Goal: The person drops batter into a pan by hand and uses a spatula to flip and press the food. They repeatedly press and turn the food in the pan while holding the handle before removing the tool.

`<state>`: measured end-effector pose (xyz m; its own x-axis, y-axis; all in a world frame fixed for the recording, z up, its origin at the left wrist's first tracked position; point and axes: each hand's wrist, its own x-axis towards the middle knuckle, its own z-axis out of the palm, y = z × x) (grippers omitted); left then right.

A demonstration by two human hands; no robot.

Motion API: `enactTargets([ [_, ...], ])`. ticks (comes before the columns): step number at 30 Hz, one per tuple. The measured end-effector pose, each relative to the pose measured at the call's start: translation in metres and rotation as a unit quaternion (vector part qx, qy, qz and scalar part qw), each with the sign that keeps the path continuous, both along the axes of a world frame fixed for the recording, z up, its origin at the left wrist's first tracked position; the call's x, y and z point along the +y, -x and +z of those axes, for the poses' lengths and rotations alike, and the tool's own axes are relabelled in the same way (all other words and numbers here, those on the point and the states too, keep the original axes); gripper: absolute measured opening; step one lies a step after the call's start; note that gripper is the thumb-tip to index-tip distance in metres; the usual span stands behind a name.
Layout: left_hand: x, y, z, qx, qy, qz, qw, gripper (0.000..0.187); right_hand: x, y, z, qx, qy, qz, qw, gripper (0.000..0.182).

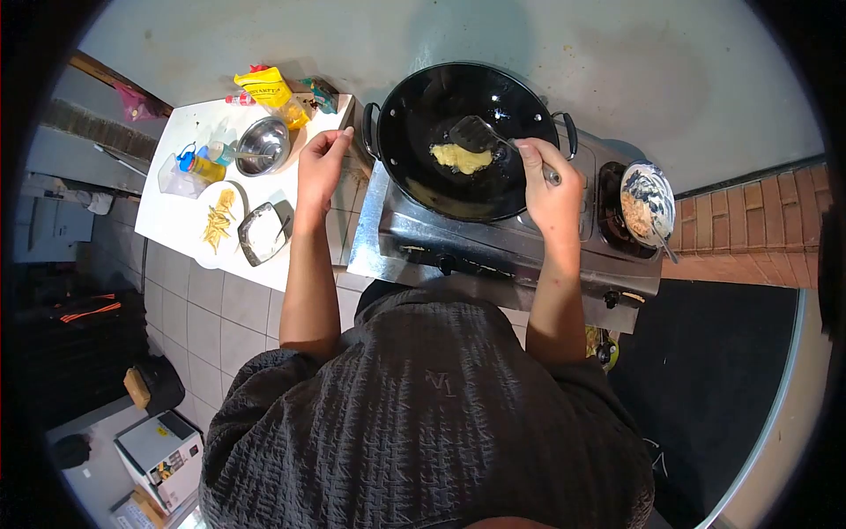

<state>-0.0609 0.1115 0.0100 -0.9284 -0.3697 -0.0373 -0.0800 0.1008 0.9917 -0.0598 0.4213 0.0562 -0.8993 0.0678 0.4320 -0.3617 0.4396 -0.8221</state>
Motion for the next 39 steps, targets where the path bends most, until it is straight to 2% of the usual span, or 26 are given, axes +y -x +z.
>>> enactTargets([
  [4, -0.001, 0.001, -0.004, -0.002, -0.001, 0.002, 1.0, 0.025, 0.006, 0.001, -0.006, -0.042, -0.003, 0.051, 0.998, 0.023],
  [6, 0.0, 0.001, -0.004, 0.0, -0.01, 0.002, 1.0, 0.024, 0.007, 0.0, -0.006, 0.001, -0.06, 0.093, 0.994, 0.022],
  [16, 0.003, -0.002, -0.002, -0.005, -0.004, 0.008, 1.0, 0.024, 0.006, -0.01, 0.003, 0.039, -0.059, 0.067, 0.995, 0.021],
  [21, 0.002, -0.002, -0.002, 0.001, -0.006, 0.016, 1.0, 0.024, 0.007, -0.015, 0.011, -0.012, -0.032, 0.011, 0.999, 0.023],
  [24, 0.004, -0.002, 0.0, 0.003, 0.0, 0.02, 1.0, 0.024, 0.006, -0.013, -0.003, -0.047, -0.01, 0.036, 0.998, 0.024],
  [28, 0.009, -0.002, 0.003, -0.001, 0.004, 0.023, 1.0, 0.024, 0.0, -0.005, -0.012, 0.016, -0.007, 0.027, 0.999, 0.023],
  [31, 0.01, -0.002, 0.004, -0.002, -0.001, 0.009, 1.0, 0.024, -0.001, -0.004, -0.009, 0.002, -0.026, 0.04, 0.999, 0.024],
  [33, 0.006, -0.001, 0.0, 0.01, -0.003, 0.012, 1.0, 0.024, 0.002, -0.002, -0.008, -0.021, -0.053, 0.011, 0.998, 0.023],
  [36, 0.001, -0.002, 0.0, 0.011, 0.007, 0.009, 1.0, 0.024, 0.001, 0.0, -0.007, -0.055, -0.017, 0.002, 0.998, 0.023],
  [37, 0.003, -0.002, 0.002, 0.013, 0.007, 0.008, 1.0, 0.024, -0.002, 0.002, -0.011, 0.021, -0.025, 0.008, 0.999, 0.022],
  [39, 0.004, -0.004, 0.007, -0.003, 0.025, 0.018, 1.0, 0.024, -0.004, -0.001, -0.007, 0.011, -0.027, 0.009, 1.0, 0.022],
])
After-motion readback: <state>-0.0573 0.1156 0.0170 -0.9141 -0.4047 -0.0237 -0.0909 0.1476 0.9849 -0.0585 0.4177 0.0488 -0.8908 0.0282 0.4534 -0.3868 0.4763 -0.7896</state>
